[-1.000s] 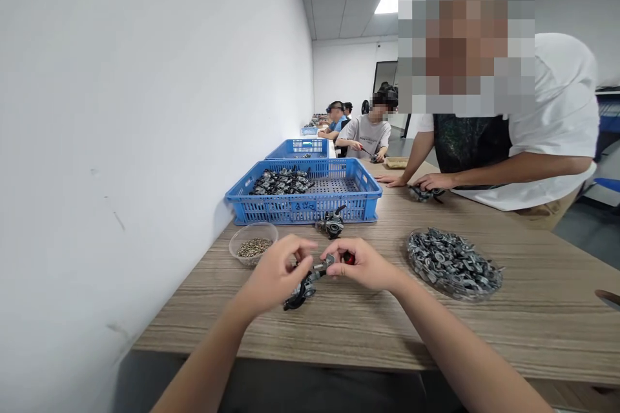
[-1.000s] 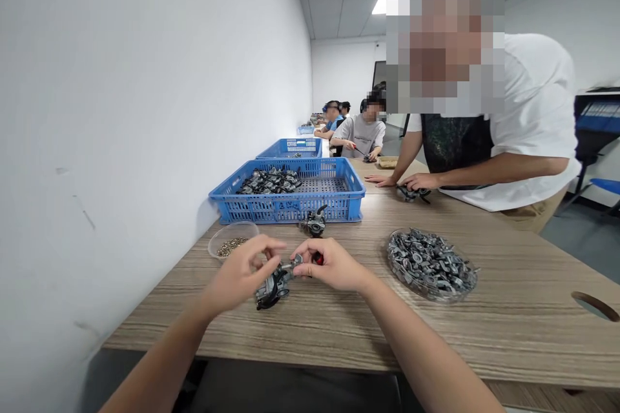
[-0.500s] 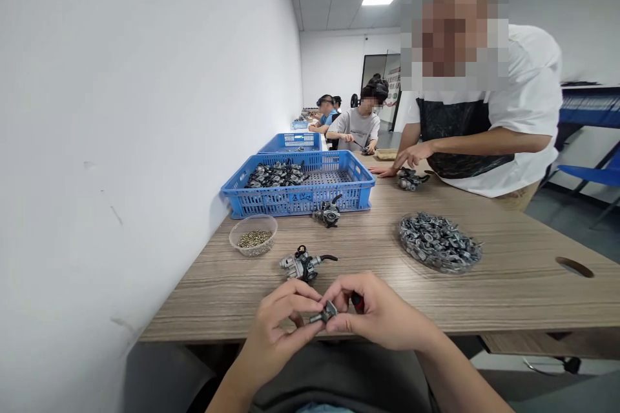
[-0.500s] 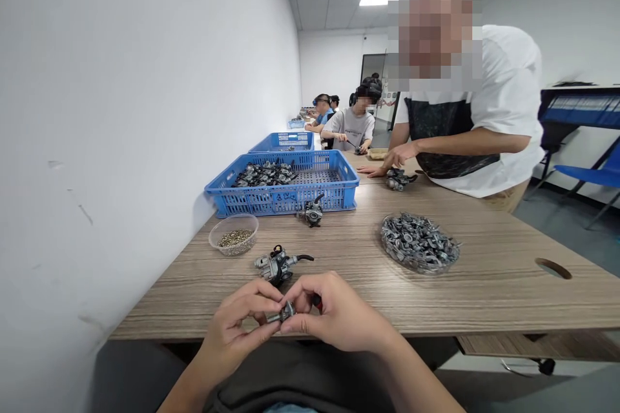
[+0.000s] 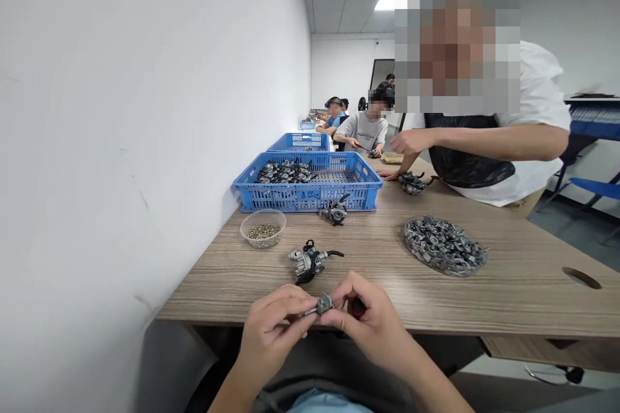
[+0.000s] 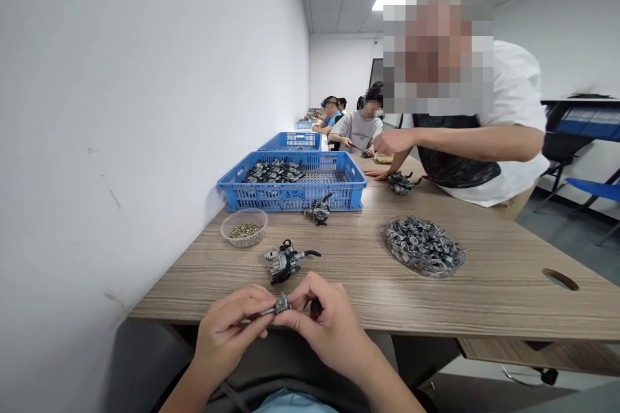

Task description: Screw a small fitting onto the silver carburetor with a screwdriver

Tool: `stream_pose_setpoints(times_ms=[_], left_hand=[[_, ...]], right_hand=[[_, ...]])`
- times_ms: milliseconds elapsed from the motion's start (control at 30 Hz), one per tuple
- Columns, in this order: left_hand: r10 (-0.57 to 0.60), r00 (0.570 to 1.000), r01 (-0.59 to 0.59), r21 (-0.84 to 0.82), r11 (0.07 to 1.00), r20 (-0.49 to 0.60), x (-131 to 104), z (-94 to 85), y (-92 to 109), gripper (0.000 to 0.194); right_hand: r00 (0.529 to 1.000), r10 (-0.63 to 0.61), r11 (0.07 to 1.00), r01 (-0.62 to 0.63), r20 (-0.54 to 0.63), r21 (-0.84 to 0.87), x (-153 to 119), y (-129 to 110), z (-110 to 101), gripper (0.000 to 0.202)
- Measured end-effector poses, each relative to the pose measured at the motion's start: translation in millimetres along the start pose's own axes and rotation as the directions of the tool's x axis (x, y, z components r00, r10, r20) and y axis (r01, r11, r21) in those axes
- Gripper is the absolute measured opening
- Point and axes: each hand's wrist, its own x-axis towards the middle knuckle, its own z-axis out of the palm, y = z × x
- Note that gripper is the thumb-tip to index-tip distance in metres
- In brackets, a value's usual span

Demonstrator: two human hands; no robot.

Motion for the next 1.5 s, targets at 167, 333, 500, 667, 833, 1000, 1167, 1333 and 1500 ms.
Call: stream_pose_setpoints(times_ms=[167,333,500,667,833,1000,1167,1333,1500], left_hand=[[-0.022,0.999,0.023,0.027,0.999,-0.050,-8.9,-0.6,6.9,0.011],[-0.047,0.995,0.052,0.053,0.997,-0.085,-13.3,-2.3,15.0,0.010],[-0.071,0.996,0.075,0.072,0.995,-0.059,-23.9,-8.9,19.4,0.009],[0.017,0.999,-0.011,0.203,0.979,-0.028,-30.8,-19.7,28.2,0.009],[0.091,0.992,-0.071,0.209,0.975,-0.088,-36.9,-18.2,30.1,0.015],[0.127,0.962,-0.078,0.201,0.976,-0.242,-41.7,-13.1,30.9,0.018],[0.206,0.964,-0.152,0.287,0.946,-0.170,-34.0,-23.4,33.6,0.023],[0.267,0.959,-0.216,0.366,0.905,-0.094,-24.7,-32.4,34.4,0.016],[0.272,0.958,-0.215,0.409,0.887,-0.085,-20.3,-38.9,31.2,0.007]], right_hand=[[0.986,-0.138,0.988,0.130,-0.098,-0.088,-12.4,4.5,12.5,0.031],[0.976,-0.192,0.977,0.180,-0.104,-0.117,-20.8,0.6,22.6,0.029],[0.976,-0.216,0.973,0.212,-0.033,-0.095,-23.5,-2.7,27.5,0.027],[0.977,-0.201,0.978,0.204,0.076,-0.037,-25.9,-11.3,26.9,0.020],[0.975,-0.151,0.988,0.148,0.162,0.030,-18.3,-12.3,21.6,0.022],[0.985,0.107,0.904,-0.154,-0.137,-0.399,67.9,1.8,-32.0,0.041],[0.885,0.221,0.676,-0.442,-0.410,-0.589,196.8,35.5,-99.4,0.052],[0.866,0.340,0.529,-0.499,-0.367,-0.687,266.9,80.2,-112.0,0.043],[0.873,0.402,0.473,-0.455,-0.275,-0.755,279.4,112.2,-124.4,0.042]])
